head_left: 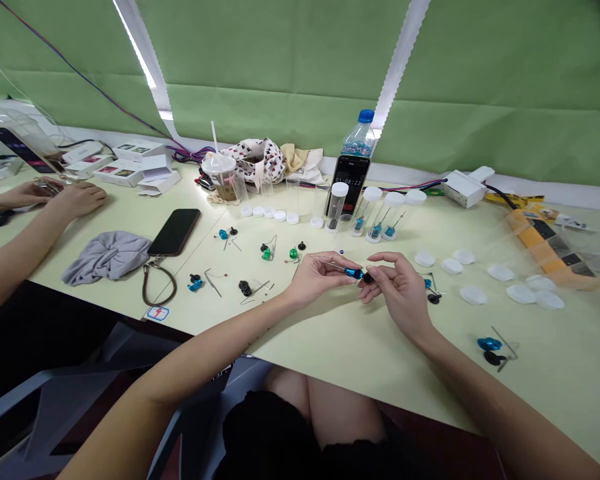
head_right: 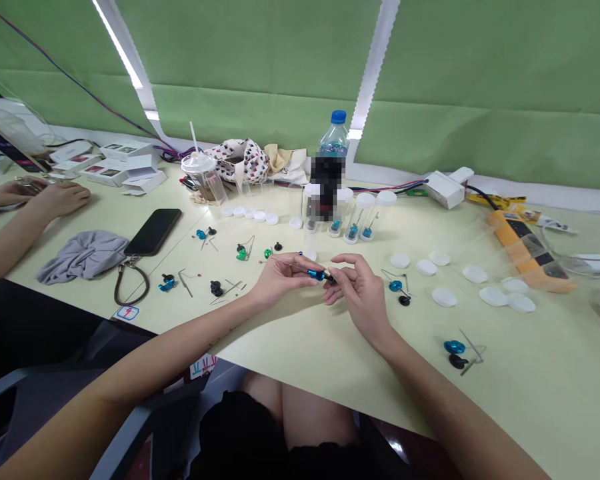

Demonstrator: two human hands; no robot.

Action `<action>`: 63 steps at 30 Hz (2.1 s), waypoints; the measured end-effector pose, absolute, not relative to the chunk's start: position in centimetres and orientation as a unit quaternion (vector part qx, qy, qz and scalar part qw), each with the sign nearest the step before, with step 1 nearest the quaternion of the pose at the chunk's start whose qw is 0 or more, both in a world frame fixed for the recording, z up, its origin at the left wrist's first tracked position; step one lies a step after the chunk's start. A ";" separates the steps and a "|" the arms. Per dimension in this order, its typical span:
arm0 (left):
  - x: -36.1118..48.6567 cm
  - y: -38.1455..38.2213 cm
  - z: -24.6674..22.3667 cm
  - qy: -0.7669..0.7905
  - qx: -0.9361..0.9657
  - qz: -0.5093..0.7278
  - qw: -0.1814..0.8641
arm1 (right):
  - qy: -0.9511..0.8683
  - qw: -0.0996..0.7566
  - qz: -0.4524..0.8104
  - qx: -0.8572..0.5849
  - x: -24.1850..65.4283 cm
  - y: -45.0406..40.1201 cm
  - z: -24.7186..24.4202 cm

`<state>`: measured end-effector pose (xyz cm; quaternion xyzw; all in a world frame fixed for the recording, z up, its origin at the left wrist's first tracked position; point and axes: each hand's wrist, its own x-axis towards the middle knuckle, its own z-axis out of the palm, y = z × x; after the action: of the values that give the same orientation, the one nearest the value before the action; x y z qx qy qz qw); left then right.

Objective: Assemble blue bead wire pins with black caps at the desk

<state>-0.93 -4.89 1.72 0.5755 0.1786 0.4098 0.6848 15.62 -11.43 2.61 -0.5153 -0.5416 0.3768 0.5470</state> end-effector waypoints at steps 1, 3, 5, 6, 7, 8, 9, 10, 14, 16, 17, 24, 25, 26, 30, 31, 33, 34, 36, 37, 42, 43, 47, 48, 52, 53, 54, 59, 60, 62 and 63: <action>-0.9 -4.9 1.7 0.180 0.577 0.408 0.684 | -0.540 0.545 0.379 -0.518 15.6 -11.4 2.6; -0.9 -4.9 1.7 0.182 0.578 0.405 0.685 | -0.537 0.541 0.383 -0.521 15.6 -11.4 2.5; -0.9 -4.9 1.7 0.181 0.577 0.403 0.686 | -0.534 0.541 0.388 -0.521 15.6 -11.4 2.4; -0.9 -4.9 1.7 0.180 0.576 0.403 0.688 | -0.533 0.542 0.391 -0.520 15.6 -11.4 2.3; -0.9 -4.9 1.7 0.179 0.574 0.403 0.690 | -0.531 0.542 0.394 -0.519 15.6 -11.4 2.3; -0.9 -4.9 1.7 0.179 0.572 0.403 0.692 | -0.530 0.542 0.397 -0.518 15.6 -11.4 2.2; -0.9 -4.9 1.6 0.179 0.568 0.403 0.694 | -0.529 0.541 0.399 -0.517 15.6 -11.4 2.2; -0.9 -4.9 1.6 0.181 0.564 0.403 0.698 | -0.529 0.540 0.401 -0.517 15.6 -11.4 2.2; -0.8 -4.9 1.6 0.192 0.542 0.400 0.713 | -0.537 0.537 0.395 -0.518 15.6 -11.4 2.2; -0.7 -4.9 1.6 0.193 0.533 0.404 0.718 | -0.546 0.535 0.385 -0.517 15.6 -11.4 2.2; -0.7 -4.8 1.5 0.193 0.528 0.409 0.718 | -0.552 0.534 0.380 -0.516 15.6 -11.4 2.2; -0.9 -4.1 1.4 0.225 0.478 0.446 0.723 | -0.666 0.500 0.179 -0.524 16.1 -11.2 1.5; -0.9 -4.1 1.4 0.227 0.472 0.448 0.725 | -0.683 0.490 0.132 -0.525 16.1 -11.2 1.5; -0.9 -4.0 1.4 0.229 0.468 0.450 0.725 | -0.695 0.481 0.096 -0.525 16.2 -11.1 1.5; -0.8 -4.2 1.4 0.224 0.481 0.452 0.717 | -0.710 0.473 0.043 -0.519 16.1 -11.1 1.5; -0.8 -4.2 1.4 0.223 0.486 0.451 0.715 | -0.713 0.473 0.039 -0.517 16.1 -11.1 1.5; -0.8 -4.3 1.4 0.218 0.496 0.448 0.712 | -0.714 0.474 0.034 -0.513 16.1 -11.1 1.5; -0.8 -4.3 1.4 0.215 0.499 0.446 0.711 | -0.714 0.476 0.036 -0.512 16.1 -11.1 1.5; -0.8 -4.3 1.4 0.212 0.501 0.445 0.711 | -0.711 0.481 0.045 -0.511 16.1 -11.2 1.4; -0.8 -4.3 1.3 0.211 0.501 0.445 0.711 | -0.710 0.483 0.050 -0.511 16.1 -11.2 1.4; -0.8 -4.2 1.1 0.208 0.505 0.442 0.712 | -0.703 0.481 0.074 -0.519 16.2 -11.2 1.4; -0.8 -4.2 1.1 0.206 0.507 0.441 0.711 | -0.702 0.480 0.078 -0.521 16.2 -11.2 1.4; -0.8 -4.1 1.0 0.198 0.516 0.445 0.705 | -0.700 0.480 0.095 -0.521 16.2 -11.2 1.4; -0.8 -4.2 1.1 0.197 0.517 0.446 0.703 | -0.699 0.480 0.099 -0.521 16.2 -11.2 1.4; -0.8 -4.2 1.1 0.198 0.521 0.447 0.699 | -0.698 0.480 0.109 -0.521 16.3 -11.3 1.4; -0.8 -4.2 1.1 0.199 0.523 0.447 0.697 | -0.698 0.480 0.111 -0.520 16.3 -11.3 1.4; -0.8 -4.2 1.1 0.201 0.525 0.447 0.696 | -0.698 0.479 0.113 -0.520 16.3 -11.3 1.4; -0.8 -4.1 1.1 0.196 0.531 0.448 0.692 | -0.694 0.481 0.129 -0.520 16.3 -11.3 1.4; -0.8 -4.1 1.1 0.195 0.532 0.448 0.691 | -0.694 0.481 0.132 -0.520 16.3 -11.3 1.4; -0.9 -4.1 1.1 0.193 0.534 0.448 0.690 | -0.692 0.483 0.137 -0.518 16.3 -11.2 1.4; -0.9 -4.2 1.1 0.193 0.535 0.448 0.690 | -0.692 0.483 0.139 -0.518 16.3 -11.2 1.4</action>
<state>-0.86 -4.16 1.10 0.5350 0.1930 0.4481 0.6897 16.32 -11.23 1.39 -0.5182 -0.6919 0.1394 0.4831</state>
